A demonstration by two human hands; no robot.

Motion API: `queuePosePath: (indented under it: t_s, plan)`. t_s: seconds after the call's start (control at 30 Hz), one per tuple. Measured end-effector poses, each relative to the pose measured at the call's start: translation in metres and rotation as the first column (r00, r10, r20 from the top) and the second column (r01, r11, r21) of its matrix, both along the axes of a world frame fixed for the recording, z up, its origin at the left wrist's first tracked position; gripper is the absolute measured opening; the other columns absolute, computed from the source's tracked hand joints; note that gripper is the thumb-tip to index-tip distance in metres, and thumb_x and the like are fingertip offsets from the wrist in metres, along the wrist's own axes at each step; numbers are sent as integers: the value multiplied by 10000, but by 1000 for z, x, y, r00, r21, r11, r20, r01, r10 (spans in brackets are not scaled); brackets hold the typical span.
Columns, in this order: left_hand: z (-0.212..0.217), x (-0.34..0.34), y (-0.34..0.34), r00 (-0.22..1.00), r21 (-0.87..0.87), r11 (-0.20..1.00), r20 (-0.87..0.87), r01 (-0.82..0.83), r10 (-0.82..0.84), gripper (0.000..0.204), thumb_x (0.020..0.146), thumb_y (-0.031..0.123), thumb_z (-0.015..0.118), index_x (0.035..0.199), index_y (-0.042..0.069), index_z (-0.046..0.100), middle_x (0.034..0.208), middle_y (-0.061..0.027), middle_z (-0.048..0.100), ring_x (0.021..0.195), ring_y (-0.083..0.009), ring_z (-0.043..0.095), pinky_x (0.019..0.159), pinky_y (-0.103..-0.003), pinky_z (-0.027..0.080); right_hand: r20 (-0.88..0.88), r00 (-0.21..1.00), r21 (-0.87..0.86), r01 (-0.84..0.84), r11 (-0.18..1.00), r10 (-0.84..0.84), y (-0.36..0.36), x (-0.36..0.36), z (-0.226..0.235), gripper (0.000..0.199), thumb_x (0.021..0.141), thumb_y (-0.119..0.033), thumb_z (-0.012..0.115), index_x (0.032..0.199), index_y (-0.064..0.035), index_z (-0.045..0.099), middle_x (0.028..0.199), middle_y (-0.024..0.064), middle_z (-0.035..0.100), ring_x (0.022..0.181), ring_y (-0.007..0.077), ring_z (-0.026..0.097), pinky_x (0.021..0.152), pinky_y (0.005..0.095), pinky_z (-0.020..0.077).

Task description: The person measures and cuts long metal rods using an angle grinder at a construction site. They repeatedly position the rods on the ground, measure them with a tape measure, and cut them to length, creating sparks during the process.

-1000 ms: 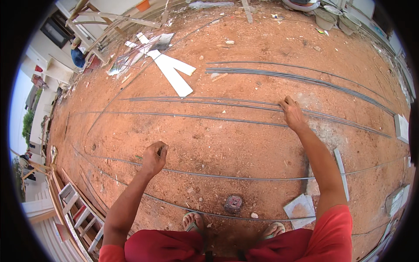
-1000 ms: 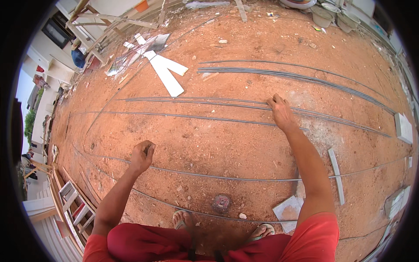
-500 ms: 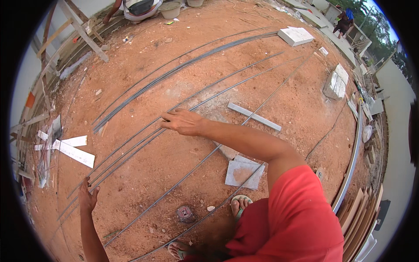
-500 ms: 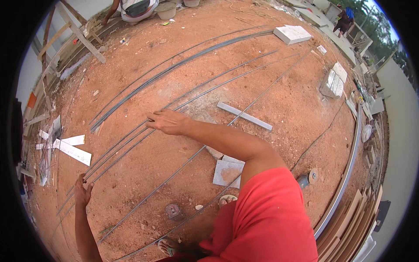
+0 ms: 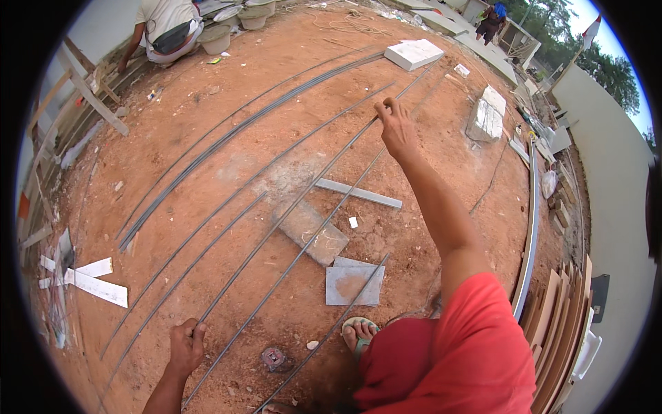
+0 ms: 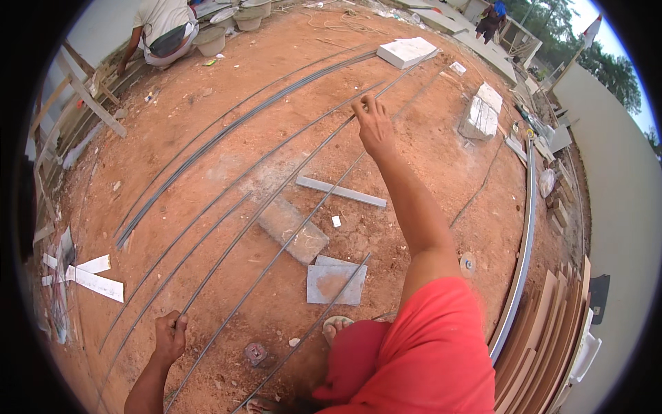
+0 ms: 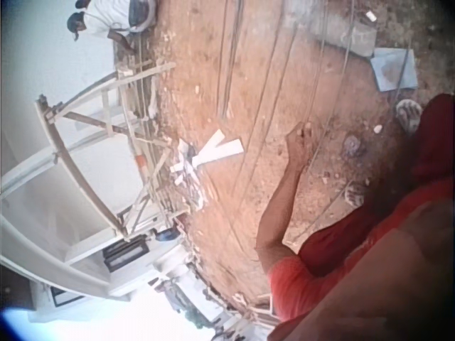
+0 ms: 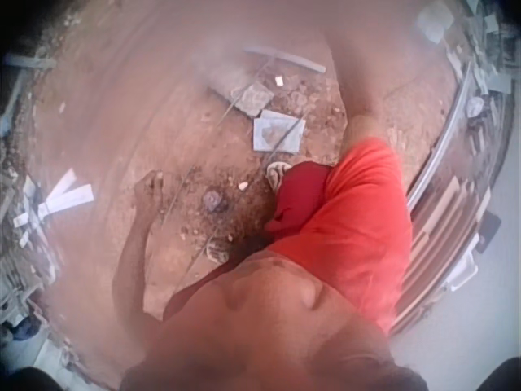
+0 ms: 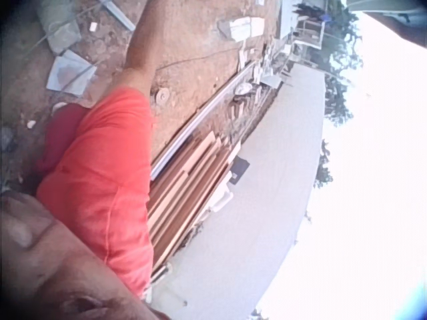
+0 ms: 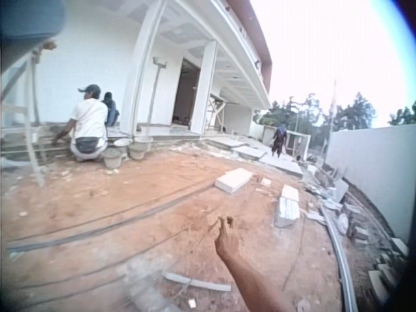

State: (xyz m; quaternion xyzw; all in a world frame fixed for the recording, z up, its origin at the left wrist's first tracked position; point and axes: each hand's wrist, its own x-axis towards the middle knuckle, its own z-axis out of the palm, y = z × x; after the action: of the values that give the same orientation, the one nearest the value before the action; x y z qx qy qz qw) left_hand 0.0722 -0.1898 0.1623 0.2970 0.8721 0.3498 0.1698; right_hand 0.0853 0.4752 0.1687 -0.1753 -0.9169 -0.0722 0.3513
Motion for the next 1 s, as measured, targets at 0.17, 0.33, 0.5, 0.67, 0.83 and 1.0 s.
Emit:
queuePosePath:
  t_s: [0.17, 0.33, 0.5, 0.67, 0.83, 1.0]
  plan:
    - [15, 9, 189, 982, 116, 986, 129, 121, -136, 479, 1038, 265, 597, 664, -18, 502, 528, -107, 397, 508, -155, 409, 502, -398, 355, -269, 754, -899, -420, -124, -600, -18, 13, -42, 431, 1092, -375, 463, 1332, -17, 477, 1093, 194, 578, 1020, 312, 621, 837, 477, 539]
    - [-4, 34, 316, 985, 86, 993, 151, 76, -89, 482, 1035, 283, 579, 700, -63, 606, 578, -227, 552, 538, -360, 578, 589, -501, 430, -355, 755, -767, -572, -290, -552, -113, 6, -41, 416, 1109, -421, 390, 1157, -32, 527, 739, 71, 532, 680, 205, 603, 540, 374, 494]
    - [-39, 47, 367, 984, 107, 992, 162, 62, -79, 495, 1033, 301, 575, 699, -63, 599, 616, -259, 563, 584, -425, 564, 621, -526, 419, -103, 799, -994, -104, 32, -593, -55, 1, -104, 423, 1086, -368, 449, 992, 14, 602, 683, 147, 595, 703, 309, 632, 646, 479, 482]
    - [-57, 54, 386, 969, 33, 995, 223, 99, -104, 456, 1028, 272, 569, 762, -87, 661, 745, -323, 638, 756, -498, 655, 710, -561, 467, -152, 750, -985, -61, 161, -643, -34, 14, -160, 429, 1092, -354, 456, 828, -36, 572, 648, 60, 511, 578, 185, 482, 525, 403, 386]
    - [-66, 47, 385, 974, 22, 997, 212, 78, -80, 455, 1028, 272, 568, 765, -88, 661, 760, -327, 641, 778, -503, 656, 724, -562, 468, -74, 767, -988, 32, 154, -638, -54, 6, -130, 525, 1068, -364, 472, 802, 58, 636, 760, 250, 648, 733, 396, 616, 729, 523, 455]
    - [-78, 50, 391, 977, 68, 996, 197, 64, -77, 494, 1032, 297, 578, 717, -82, 605, 684, -300, 590, 653, -463, 589, 662, -538, 428, -106, 737, -988, 0, 157, -668, -52, 10, -126, 512, 1060, -350, 478, 807, 64, 643, 776, 274, 658, 748, 430, 624, 732, 532, 454]
